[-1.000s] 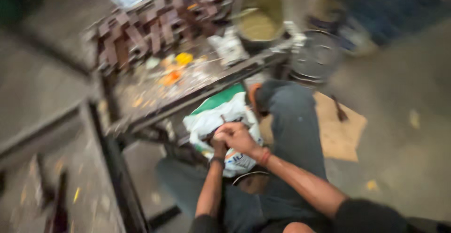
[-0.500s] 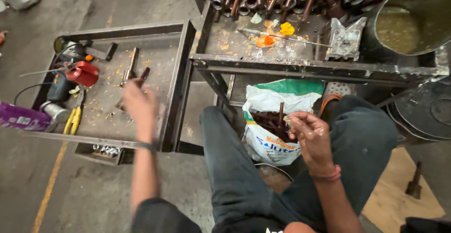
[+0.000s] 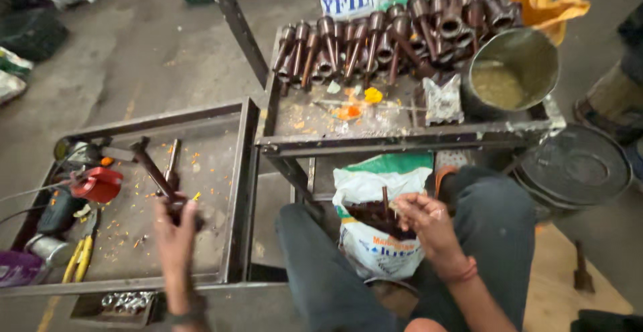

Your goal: The person sits on the floor and repeatedly cleans the exterior of cylindrical metal parts. They dip a cloth into a container of liquid and wipe each part before placing it into a white sack. The person handles the parts one at a time from a metal tray.

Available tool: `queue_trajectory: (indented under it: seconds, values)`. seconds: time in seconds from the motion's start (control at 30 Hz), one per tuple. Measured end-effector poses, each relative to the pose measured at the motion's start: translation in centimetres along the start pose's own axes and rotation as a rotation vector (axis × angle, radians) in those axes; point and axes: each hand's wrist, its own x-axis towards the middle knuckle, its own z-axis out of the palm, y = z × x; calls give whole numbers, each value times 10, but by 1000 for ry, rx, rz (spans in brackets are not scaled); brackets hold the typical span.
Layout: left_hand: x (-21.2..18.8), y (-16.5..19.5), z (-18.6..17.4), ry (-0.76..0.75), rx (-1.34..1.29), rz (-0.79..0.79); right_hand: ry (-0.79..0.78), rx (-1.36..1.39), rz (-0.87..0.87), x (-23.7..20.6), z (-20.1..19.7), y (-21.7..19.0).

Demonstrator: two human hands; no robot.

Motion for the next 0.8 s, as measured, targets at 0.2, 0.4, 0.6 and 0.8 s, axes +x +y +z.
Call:
queue_trajectory:
  seconds: [0.2,0.4,0.6,0.8]
  values:
    - [-70,23,121,-726,-550,153,62,39,-154,5,30,15]
    - [-96,-44,230,-1268,-316,271,481,-494,-822,0,25,-74]
    - [-86,-94,264,-1298,-238,265,476,-1489,-821,63,33,-190]
    - [-65,-100,259,-1169,-174,369,520,-2051,-479,166,29,-175]
